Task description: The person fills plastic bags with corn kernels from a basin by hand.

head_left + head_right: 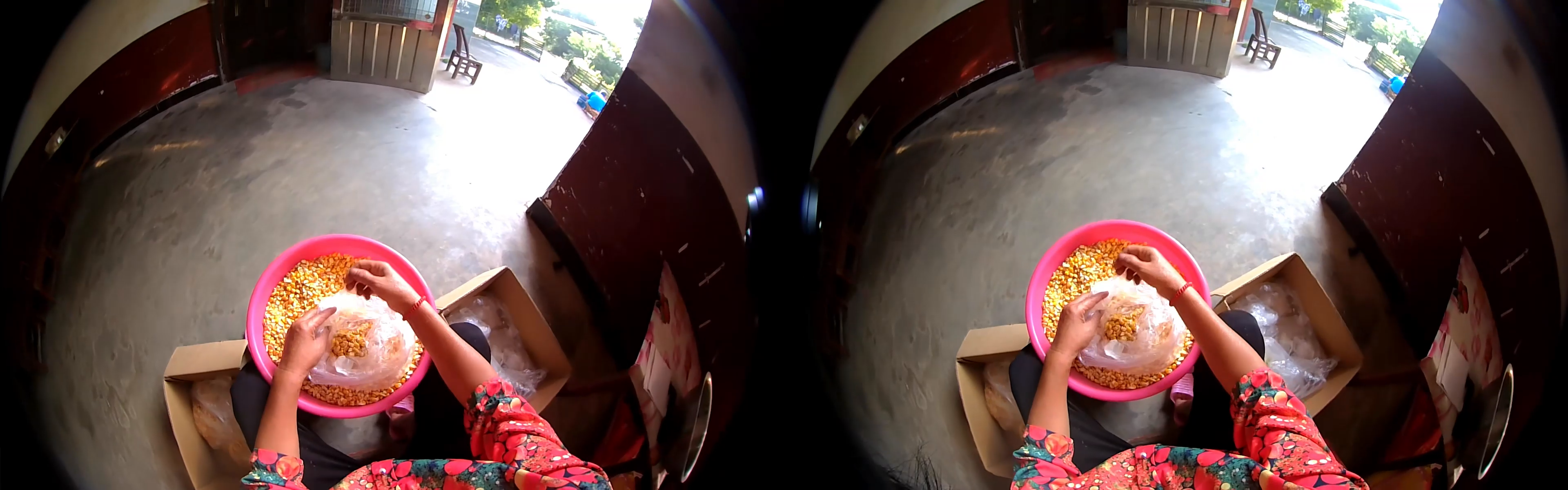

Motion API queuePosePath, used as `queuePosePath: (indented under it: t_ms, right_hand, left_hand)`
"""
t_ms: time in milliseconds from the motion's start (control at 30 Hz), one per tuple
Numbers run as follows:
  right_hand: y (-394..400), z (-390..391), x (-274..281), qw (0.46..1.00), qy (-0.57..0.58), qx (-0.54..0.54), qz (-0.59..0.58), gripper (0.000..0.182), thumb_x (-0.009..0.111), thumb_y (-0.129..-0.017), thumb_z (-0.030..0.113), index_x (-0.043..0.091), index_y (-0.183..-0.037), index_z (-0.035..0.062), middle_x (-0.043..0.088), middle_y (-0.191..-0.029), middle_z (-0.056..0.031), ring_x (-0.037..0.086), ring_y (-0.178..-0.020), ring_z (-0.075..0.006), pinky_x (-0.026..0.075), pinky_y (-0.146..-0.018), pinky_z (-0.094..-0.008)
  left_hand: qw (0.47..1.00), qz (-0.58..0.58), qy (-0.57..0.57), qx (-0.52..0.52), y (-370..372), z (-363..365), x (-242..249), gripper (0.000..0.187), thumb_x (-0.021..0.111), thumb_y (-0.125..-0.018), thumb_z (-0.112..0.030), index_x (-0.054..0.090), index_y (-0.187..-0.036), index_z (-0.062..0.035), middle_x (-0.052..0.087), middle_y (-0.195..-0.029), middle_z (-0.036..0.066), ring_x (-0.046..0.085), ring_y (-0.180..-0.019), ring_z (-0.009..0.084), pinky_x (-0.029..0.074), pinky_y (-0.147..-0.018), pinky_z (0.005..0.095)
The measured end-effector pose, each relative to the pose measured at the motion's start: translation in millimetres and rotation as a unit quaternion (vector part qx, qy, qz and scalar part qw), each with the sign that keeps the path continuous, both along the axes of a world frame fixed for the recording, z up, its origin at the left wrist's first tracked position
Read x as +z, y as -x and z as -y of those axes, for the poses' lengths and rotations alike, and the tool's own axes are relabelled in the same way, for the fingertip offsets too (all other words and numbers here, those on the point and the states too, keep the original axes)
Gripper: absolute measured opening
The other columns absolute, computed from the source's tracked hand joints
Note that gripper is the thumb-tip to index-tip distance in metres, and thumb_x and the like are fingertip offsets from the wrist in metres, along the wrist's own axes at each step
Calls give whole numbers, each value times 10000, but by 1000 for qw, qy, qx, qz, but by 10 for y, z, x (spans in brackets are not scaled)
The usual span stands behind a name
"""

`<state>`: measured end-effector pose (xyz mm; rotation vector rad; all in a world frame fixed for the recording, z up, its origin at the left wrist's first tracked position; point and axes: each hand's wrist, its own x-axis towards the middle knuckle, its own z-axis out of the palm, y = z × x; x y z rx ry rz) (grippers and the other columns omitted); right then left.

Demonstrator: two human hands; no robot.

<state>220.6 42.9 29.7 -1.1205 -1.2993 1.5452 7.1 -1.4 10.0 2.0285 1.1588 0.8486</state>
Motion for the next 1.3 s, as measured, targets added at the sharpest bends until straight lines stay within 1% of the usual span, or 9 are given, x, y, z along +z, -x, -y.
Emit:
queuePosePath:
  t_ms: [67,200,267,467,667,800,900,1000,1300]
  right_hand:
    - [-89,-153,-348,975,-110,-158,107,158,554,-856,165,615,-826,22,639,-731,-43,581,-662,-161,468,-621,-281]
    - [-164,-196,-634,863,-233,-173,413,173,593,-736,87,611,-908,75,583,-874,-178,583,-787,-344,478,-693,-432]
    - [-83,-133,-584,839,-205,-132,486,380,590,-718,80,563,-1096,106,542,-1030,-181,578,-877,-368,490,-747,-444]
    - [25,-117,-733,842,-196,-76,496,418,588,-732,128,529,-1146,113,535,-1063,-199,573,-918,-372,487,-765,-451]
    - [124,-117,-808,862,-191,94,460,339,523,-782,109,542,-1119,80,613,-865,-211,598,-818,-382,481,-714,-455]
    - [147,-90,-733,899,-211,-33,383,183,521,-768,97,604,-923,51,619,-820,-203,598,-795,-381,473,-685,-457]
    - [110,-192,-764,941,-185,-157,234,207,539,-806,59,622,-995,55,650,-818,-131,624,-732,-237,490,-661,-344]
    - [-31,-221,-650,983,-8,-182,-17,196,528,-874,136,634,-976,6,573,-685,-12,483,-539,-61,385,-459,-203]
    - [-24,-123,-303,969,146,-104,-169,225,443,-955,232,539,-816,83,356,-556,74,257,-413,-28,194,-378,-191]
  left_hand:
    - [1000,-7,-10,-1,-22,42,105,359,582,-728,4,630,-1078,-56,608,-1025,206,596,-951,337,472,-853,357]
    - [999,-10,20,-39,-6,62,153,326,614,-737,-34,645,-1059,-77,619,-1013,182,605,-940,314,477,-842,346]
    - [998,-29,-2,-50,9,67,125,318,627,-734,-43,649,-1050,-74,622,-1001,179,609,-931,310,479,-835,347]
    - [998,5,31,-63,35,63,58,333,624,-708,-5,659,-1035,-60,639,-952,168,621,-899,272,479,-814,320]
    - [997,-5,25,-79,19,58,80,319,621,-708,-3,666,-1018,-59,637,-959,177,623,-901,277,485,-808,329]
    - [996,-13,37,-77,29,63,100,283,623,-735,-52,663,-1015,-67,632,-994,173,619,-922,294,487,-821,336]
    - [997,-19,35,-65,13,59,67,278,620,-739,-53,662,-1013,-65,632,-990,171,617,-920,296,487,-817,338]
    - [998,-5,34,-58,32,52,45,263,608,-762,-62,655,-1020,-54,631,-998,168,612,-929,300,483,-805,349]
    - [1000,11,-2,-4,54,-19,5,349,563,-761,-32,604,-1107,-39,589,-1061,197,595,-926,337,480,-806,364]
